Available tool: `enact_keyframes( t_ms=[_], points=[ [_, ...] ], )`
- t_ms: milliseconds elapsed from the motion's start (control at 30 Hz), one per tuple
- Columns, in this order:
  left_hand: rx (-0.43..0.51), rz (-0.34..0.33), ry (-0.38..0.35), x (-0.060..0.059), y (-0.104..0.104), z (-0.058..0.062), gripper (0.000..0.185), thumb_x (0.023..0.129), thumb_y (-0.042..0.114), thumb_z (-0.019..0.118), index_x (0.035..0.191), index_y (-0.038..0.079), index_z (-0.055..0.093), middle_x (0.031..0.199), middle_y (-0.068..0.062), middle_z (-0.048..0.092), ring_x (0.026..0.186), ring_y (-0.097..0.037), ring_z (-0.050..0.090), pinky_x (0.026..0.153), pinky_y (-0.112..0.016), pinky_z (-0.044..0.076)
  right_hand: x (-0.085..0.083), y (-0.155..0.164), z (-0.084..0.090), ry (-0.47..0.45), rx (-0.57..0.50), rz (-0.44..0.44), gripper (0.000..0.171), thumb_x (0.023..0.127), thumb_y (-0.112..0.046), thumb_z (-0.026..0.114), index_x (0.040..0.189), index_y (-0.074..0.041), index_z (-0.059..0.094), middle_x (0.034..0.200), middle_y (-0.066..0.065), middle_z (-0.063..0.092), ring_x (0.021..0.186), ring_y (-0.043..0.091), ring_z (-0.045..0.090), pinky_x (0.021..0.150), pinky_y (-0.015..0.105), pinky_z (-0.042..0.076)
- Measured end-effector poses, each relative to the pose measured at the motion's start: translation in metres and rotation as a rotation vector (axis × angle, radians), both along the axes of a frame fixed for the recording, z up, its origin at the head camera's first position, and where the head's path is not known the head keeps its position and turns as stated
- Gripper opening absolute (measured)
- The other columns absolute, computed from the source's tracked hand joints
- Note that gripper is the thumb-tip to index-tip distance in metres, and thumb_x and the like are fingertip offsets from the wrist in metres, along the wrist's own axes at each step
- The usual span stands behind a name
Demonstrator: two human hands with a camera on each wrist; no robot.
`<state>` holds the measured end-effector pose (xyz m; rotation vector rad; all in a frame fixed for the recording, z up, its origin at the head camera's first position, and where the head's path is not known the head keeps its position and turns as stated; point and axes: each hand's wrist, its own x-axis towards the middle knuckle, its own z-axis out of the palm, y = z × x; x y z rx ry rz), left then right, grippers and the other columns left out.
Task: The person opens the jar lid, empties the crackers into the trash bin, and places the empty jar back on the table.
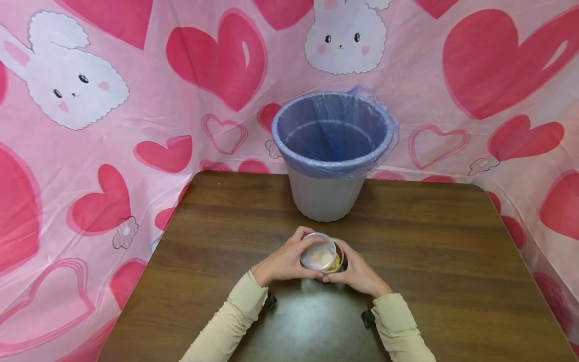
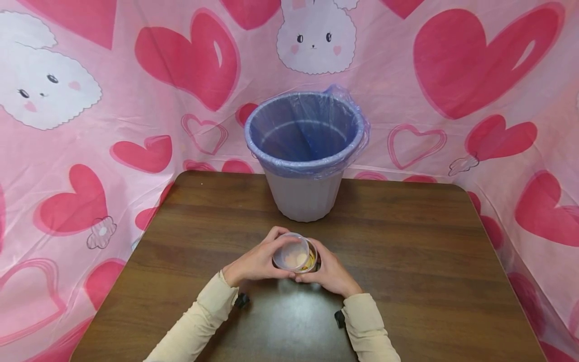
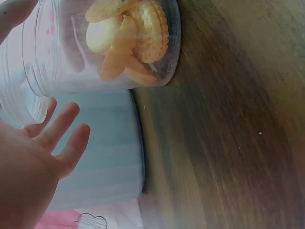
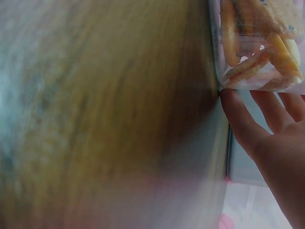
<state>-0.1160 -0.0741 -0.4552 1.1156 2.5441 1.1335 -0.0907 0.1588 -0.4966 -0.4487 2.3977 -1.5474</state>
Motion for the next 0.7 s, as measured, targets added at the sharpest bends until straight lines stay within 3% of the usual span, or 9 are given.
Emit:
enact_keyframes(
  t_ms=[200,433,700],
  points=[
    [0.007,0.006,0.004,-0.001,-0.002,-0.001,0.078,0.072,0.038,0.083,0.140,0.026,0.045,0.129,0.001,0.039,0.115,-0.013,0.050,0.096,-0.028,0.047,0.001,-0.003,0.005,-0.011,0.006,-0.009,0.091,0.067,-0.028,0.089,0.143,-0.025,0.039,0.136,0.004,0.053,0.120,0.022,0.051,0.098,0.037,0.041],
    [0.005,0.009,0.023,-0.001,-0.004,-0.002,0.080,0.073,0.034,0.082,0.142,0.021,0.043,0.132,-0.001,0.039,0.117,-0.012,0.049,0.098,-0.028,0.046,0.009,-0.006,0.035,-0.002,-0.001,0.009,0.088,0.069,-0.024,0.088,0.143,-0.015,0.040,0.135,0.006,0.053,0.120,0.022,0.050,0.098,0.036,0.042],
    [-0.007,0.016,0.013,0.000,-0.006,-0.001,0.081,0.073,0.035,0.081,0.143,0.020,0.042,0.132,0.000,0.038,0.119,-0.012,0.047,0.099,-0.028,0.045,0.010,-0.007,0.037,-0.003,0.005,0.004,0.088,0.069,-0.022,0.087,0.143,-0.016,0.041,0.135,0.006,0.053,0.120,0.023,0.051,0.098,0.039,0.042]
  ],
)
